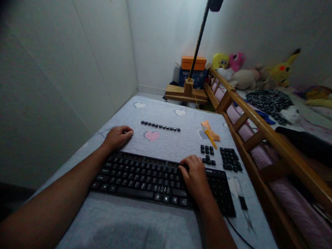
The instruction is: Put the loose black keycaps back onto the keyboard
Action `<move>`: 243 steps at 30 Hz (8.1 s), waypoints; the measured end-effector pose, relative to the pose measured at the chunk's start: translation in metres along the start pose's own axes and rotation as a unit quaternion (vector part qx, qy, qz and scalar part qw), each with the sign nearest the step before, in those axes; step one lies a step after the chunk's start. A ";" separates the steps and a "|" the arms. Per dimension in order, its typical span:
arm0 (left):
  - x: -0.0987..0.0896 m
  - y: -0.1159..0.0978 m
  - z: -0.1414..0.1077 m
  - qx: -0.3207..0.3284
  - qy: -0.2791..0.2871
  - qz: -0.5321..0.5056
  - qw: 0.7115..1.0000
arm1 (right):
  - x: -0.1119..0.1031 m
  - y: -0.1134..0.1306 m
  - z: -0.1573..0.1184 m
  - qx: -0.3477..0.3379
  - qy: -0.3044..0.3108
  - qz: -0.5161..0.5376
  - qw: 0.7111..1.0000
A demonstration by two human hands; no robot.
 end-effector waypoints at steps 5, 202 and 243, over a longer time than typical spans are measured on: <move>-0.001 -0.001 -0.001 0.003 0.000 -0.001 1.000 | 0.000 -0.001 0.001 0.006 0.002 -0.002 1.000; -0.001 -0.001 -0.002 -0.009 0.004 0.006 1.000 | -0.008 0.001 0.003 0.021 0.020 0.013 1.000; 0.000 -0.003 -0.002 0.002 0.000 0.011 1.000 | -0.001 0.001 0.004 0.011 0.043 0.015 0.999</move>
Point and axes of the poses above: each hand's wrist, its own z-axis towards the middle knuckle, its own x-axis out of the palm, y = z × x, the point moved 10 cm from there along z, towards the middle knuckle, and after that the axes turned 6 degrees about -x, right-handed, at the moved point
